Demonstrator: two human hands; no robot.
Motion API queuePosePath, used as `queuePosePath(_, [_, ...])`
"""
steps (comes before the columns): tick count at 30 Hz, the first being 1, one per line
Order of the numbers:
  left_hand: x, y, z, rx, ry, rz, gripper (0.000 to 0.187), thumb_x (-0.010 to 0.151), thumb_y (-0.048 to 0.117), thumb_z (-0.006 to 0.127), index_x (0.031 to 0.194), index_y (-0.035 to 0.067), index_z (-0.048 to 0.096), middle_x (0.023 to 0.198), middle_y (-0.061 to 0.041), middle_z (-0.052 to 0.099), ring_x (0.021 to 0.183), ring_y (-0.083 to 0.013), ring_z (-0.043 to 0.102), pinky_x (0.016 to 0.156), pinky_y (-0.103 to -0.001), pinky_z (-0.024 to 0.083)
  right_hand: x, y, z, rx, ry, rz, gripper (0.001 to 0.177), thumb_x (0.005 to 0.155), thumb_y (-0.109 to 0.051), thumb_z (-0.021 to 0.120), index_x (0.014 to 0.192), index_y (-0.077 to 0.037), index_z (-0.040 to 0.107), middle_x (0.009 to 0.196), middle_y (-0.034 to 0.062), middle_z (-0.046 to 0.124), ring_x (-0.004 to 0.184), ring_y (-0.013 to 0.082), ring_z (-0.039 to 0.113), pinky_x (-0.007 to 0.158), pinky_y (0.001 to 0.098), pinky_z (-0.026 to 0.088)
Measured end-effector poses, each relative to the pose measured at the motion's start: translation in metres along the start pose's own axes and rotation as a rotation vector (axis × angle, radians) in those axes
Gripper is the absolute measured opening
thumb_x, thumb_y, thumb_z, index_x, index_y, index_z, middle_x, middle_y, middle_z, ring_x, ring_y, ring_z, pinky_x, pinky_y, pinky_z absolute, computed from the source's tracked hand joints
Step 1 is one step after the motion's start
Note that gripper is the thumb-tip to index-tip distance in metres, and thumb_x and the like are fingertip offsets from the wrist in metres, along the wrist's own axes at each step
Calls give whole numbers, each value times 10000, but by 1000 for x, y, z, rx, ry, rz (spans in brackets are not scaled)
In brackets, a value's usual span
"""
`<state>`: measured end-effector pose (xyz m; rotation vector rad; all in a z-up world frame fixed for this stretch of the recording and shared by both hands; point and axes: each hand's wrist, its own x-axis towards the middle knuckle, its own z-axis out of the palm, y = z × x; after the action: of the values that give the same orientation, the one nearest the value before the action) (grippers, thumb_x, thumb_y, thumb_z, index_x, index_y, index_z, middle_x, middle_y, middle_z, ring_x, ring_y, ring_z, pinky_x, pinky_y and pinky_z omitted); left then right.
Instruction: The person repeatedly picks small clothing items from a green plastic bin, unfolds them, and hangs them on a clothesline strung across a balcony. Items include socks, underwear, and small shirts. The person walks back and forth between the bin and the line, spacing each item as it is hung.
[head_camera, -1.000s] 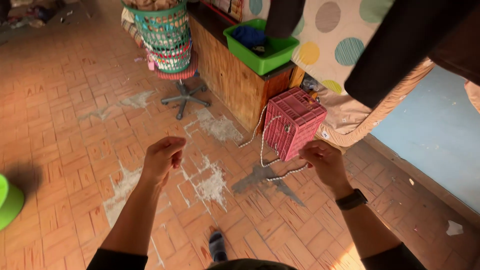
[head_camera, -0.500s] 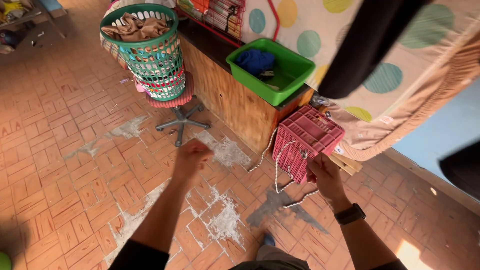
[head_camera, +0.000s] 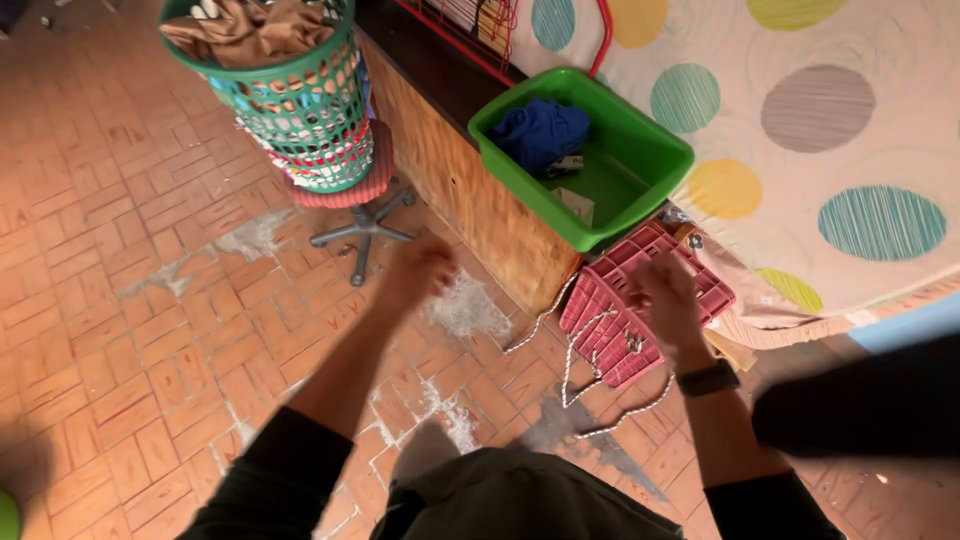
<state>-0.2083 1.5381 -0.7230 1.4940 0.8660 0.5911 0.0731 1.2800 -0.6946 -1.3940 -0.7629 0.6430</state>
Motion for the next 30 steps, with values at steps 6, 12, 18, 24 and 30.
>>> queuePosePath(6, [111,21,-57,114,183,9,166,808,16,574,855,50,730,740,-149,708,529,-197,669,453,-298,601,54,0,-27,-4,281,13,288,1141,-185,501,862,-120,468,685,71,545,577,162,552,558,247,363])
queuePosePath(12, [291,2,18,479,-28,310,211,855,304,688,1040,276,786,968,16,793,954,-267,748,913,-404,587,109,30,-6,-477,198,-3,144,985,-173,712,922,-62,645,788,171,728,737,311,731,701,400,531])
queuePosePath(18, [374,27,99,1018,-329,184,1054,902,556,676,1586,-58,159,1468,-369,415,1147,-434,664,879,-552,627,170,33,39,-630,95,143,270,952,-214,747,1121,-20,664,1042,260,722,913,412,718,774,509,585])
queuePosePath(24, [335,11,179,881,-674,339,409,861,315,610,1188,69,601,1051,-206,725,983,-459,720,784,-647,579,218,34,81,-63,326,412,587,1071,-281,503,1547,-8,296,1468,360,435,1311,477,497,1066,619,427])
queuePosePath(30, [353,-4,172,742,-767,414,259,866,299,587,1047,284,771,1017,-73,777,1071,-326,723,887,-465,590,258,119,50,-188,360,564,668,999,-325,699,1567,-143,397,1485,306,442,1362,423,477,1097,551,431])
